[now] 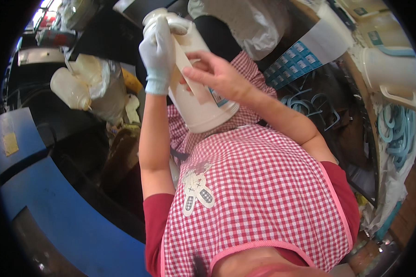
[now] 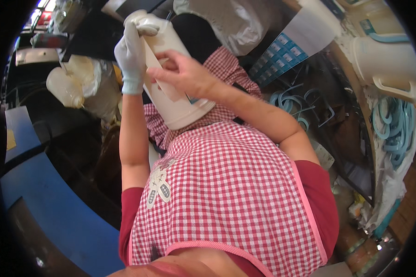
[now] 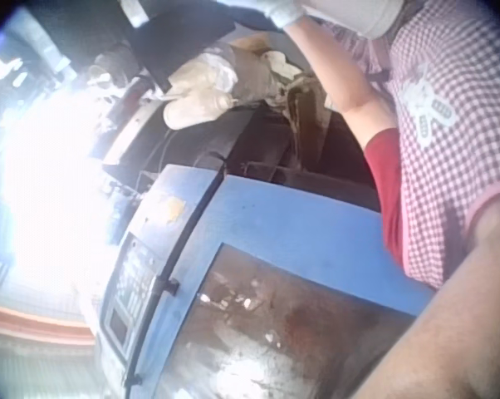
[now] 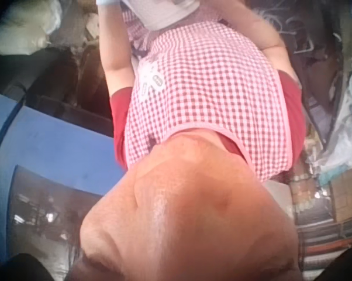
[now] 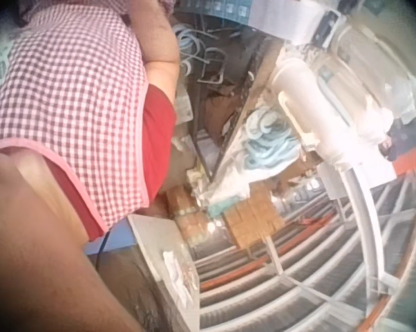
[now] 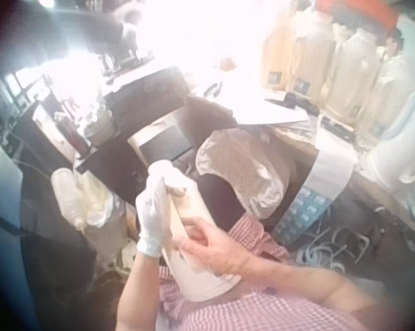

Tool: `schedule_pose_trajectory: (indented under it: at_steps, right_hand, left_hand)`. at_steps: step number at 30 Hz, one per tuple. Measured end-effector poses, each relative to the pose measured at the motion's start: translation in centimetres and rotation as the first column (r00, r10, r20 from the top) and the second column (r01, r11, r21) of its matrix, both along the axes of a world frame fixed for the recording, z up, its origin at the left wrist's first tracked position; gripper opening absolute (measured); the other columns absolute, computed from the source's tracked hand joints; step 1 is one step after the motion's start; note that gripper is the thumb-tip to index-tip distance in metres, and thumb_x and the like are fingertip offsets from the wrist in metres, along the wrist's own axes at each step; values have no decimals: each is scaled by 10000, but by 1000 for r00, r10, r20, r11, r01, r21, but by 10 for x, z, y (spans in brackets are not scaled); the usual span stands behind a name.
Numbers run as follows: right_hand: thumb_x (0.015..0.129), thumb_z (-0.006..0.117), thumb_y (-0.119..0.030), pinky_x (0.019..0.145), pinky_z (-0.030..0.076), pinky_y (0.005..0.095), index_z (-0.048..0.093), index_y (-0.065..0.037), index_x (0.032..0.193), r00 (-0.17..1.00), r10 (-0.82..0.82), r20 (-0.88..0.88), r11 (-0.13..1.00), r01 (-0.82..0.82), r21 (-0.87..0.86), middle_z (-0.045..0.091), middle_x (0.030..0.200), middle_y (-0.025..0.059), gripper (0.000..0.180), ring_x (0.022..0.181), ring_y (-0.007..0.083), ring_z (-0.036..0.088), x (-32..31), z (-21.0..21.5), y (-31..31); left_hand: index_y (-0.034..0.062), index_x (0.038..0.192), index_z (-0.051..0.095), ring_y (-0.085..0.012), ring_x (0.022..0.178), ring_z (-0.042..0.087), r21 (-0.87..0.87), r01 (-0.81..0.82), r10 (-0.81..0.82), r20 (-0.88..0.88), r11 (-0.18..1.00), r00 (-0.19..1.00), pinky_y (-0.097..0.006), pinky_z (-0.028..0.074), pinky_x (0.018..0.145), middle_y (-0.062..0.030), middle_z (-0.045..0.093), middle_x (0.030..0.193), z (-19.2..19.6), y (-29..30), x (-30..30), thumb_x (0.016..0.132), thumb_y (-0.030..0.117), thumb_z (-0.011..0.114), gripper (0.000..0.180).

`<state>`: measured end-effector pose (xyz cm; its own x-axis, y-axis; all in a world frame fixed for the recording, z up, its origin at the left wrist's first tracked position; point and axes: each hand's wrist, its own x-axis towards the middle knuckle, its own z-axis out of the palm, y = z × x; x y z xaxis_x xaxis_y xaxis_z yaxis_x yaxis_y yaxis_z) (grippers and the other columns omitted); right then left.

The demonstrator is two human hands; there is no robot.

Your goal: The person assembles white plastic jugs by attaching handles and applying labels. They repeatedly pick up jugs, fit handles, wipe the surfaces, and place labels on the sides before setting the finished units aside.

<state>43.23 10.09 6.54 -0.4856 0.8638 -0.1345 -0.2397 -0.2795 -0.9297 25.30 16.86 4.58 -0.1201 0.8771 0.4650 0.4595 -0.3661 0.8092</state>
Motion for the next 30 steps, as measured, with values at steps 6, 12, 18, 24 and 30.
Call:
schedule_pose_trajectory:
  at_steps: [6,12,18,24,30]
  right_hand:
    - [1099,504,-549,475,387,246,646,-62,993,963,22,-270,975,-80,-206,521,618,-42,519,493,77,467,39,-22,27]
    - [1096,529,-407,787,568,345,749,-58,998,953,-208,220,788,30,615,711,876,66,424,835,194,704,89,-21,113]
    - [1014,650,-298,805,548,419,740,-52,1056,241,-924,298,228,-278,933,731,1049,137,266,929,345,697,237,28,314]
    - [966,687,-322,836,542,429,739,-54,1131,220,-675,704,643,-292,708,724,1024,150,319,994,339,699,225,16,388]
    - [1001,603,-335,889,558,466,688,-71,1102,48,-776,629,626,-59,778,737,1132,171,295,1067,358,709,187,13,404]
  left_hand:
    - [-37,1583,325,-367,1404,503,-105,310,-140,728,945,672,-517,422,1196,-250,446,1558,81,5,-54,969,393,748,861]
    - [-48,1487,507,-319,1307,588,250,583,-513,788,773,341,-477,496,1112,-235,552,1500,73,36,-78,919,484,765,820]
    - [-20,982,790,-234,760,725,-477,-181,6,-346,860,938,-374,555,759,-144,782,876,53,98,-56,952,446,706,474]
    - [-22,834,768,-91,655,618,-561,-54,95,44,826,995,-308,500,627,-71,718,732,-33,120,-73,915,385,793,416]
    - [-6,910,771,-56,707,612,-582,63,130,285,811,950,-249,500,653,-9,733,815,-31,120,-65,964,282,779,294]
